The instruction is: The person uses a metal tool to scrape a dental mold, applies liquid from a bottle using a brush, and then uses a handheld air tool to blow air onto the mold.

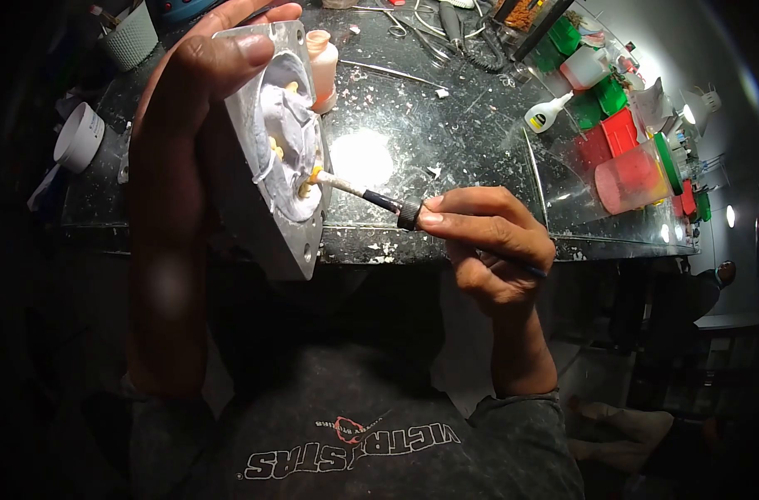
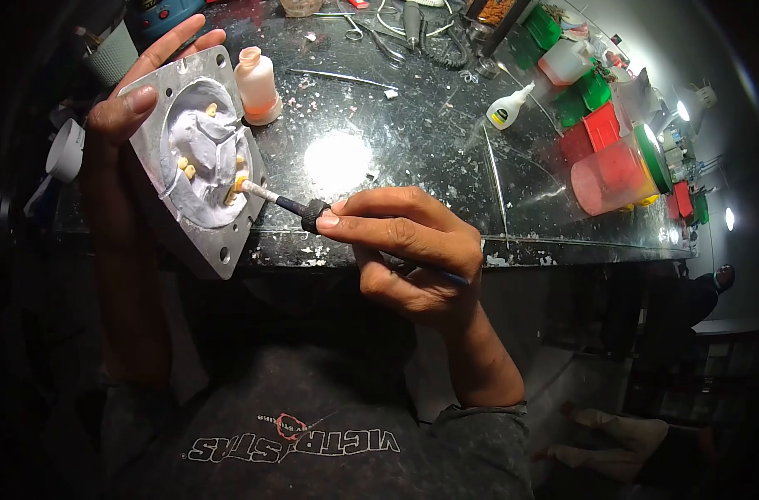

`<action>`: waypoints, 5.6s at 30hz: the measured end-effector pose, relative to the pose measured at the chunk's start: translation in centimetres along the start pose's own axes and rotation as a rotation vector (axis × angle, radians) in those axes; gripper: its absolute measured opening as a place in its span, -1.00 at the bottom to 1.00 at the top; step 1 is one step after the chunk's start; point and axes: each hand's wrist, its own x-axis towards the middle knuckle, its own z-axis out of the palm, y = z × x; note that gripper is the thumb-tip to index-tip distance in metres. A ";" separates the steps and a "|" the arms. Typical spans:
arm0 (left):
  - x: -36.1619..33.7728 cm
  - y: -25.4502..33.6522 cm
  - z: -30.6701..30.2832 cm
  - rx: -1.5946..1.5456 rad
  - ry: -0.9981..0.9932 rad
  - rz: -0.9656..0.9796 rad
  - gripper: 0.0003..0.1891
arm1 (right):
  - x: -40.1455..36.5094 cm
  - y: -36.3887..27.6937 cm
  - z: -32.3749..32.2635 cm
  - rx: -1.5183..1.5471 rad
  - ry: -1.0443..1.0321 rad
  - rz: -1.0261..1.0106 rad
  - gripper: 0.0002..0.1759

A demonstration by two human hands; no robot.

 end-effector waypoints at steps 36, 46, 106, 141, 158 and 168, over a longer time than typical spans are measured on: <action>-1.2 1.0 2.3 0.246 0.009 0.150 0.09 | 1.4 -2.1 -1.9 -0.090 -0.155 -0.063 -0.47; -1.5 1.3 3.3 0.124 0.054 0.104 0.05 | 1.4 -3.0 -2.0 -0.067 -0.158 -0.019 -0.47; -0.7 1.3 3.5 -0.245 0.175 -0.038 0.03 | 3.9 0.2 0.0 -0.192 0.048 -0.237 -0.70; -0.8 -0.6 2.0 -0.489 0.167 0.066 0.03 | 5.1 0.4 -0.6 -0.018 0.326 -0.216 -0.74; -5.8 -0.7 10.6 -1.288 -0.301 -0.343 0.06 | 9.2 -0.7 2.1 0.119 0.693 -0.626 -0.60; -7.1 -0.4 10.3 -1.238 0.022 -0.382 0.15 | 6.7 1.2 0.7 0.172 0.640 -0.288 -0.65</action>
